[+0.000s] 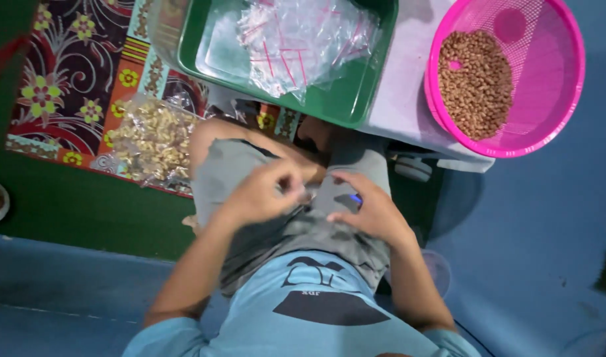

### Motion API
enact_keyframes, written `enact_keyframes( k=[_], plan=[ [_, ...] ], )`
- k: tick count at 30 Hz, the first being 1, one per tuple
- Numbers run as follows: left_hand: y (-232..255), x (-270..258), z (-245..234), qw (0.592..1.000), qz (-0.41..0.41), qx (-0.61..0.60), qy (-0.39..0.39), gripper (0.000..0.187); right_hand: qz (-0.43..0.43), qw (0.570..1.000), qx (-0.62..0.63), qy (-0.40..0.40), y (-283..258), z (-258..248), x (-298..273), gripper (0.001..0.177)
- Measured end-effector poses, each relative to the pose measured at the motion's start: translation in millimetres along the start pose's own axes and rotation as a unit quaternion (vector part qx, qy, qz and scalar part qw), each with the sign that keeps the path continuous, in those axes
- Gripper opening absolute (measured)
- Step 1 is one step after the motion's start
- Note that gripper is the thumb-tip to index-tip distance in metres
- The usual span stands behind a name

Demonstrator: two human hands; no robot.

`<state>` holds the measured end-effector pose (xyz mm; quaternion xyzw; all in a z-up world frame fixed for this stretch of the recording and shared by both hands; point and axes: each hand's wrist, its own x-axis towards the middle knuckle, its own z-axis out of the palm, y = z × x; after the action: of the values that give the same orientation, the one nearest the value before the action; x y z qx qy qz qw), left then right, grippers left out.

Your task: Scooping peanuts from a large basket into small plastic zip-lock bags and sealing them.

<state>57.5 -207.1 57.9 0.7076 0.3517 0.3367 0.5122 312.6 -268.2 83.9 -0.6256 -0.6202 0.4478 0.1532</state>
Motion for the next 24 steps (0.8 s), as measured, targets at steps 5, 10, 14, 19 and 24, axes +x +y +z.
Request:
enact_keyframes(
  k=[5, 10, 14, 19, 24],
  plan=[
    [-5, -5, 10, 0.996, 0.027, -0.050, -0.072, 0.020, -0.114, 0.991, 0.066, -0.003, -17, 20, 9, 0.062],
    [-12, -4, -6, 0.988, -0.056, -0.143, -0.034, 0.054, -0.110, 0.984, 0.133, 0.050, -6, 26, 15, 0.012],
    [-16, -5, -12, 0.986, -0.031, -0.163, -0.029, 0.027, -0.106, 0.978, 0.143, 0.109, 3, 28, 14, 0.012],
    [-15, -8, -12, 0.991, -0.010, -0.127, -0.045, 0.008, -0.105, 0.977, 0.138, 0.125, 0, 19, 20, 0.011],
    [-13, -7, -10, 0.999, 0.008, -0.047, 0.018, 0.005, -0.144, 0.957, 0.119, 0.220, -5, 14, 28, 0.046]
  ],
)
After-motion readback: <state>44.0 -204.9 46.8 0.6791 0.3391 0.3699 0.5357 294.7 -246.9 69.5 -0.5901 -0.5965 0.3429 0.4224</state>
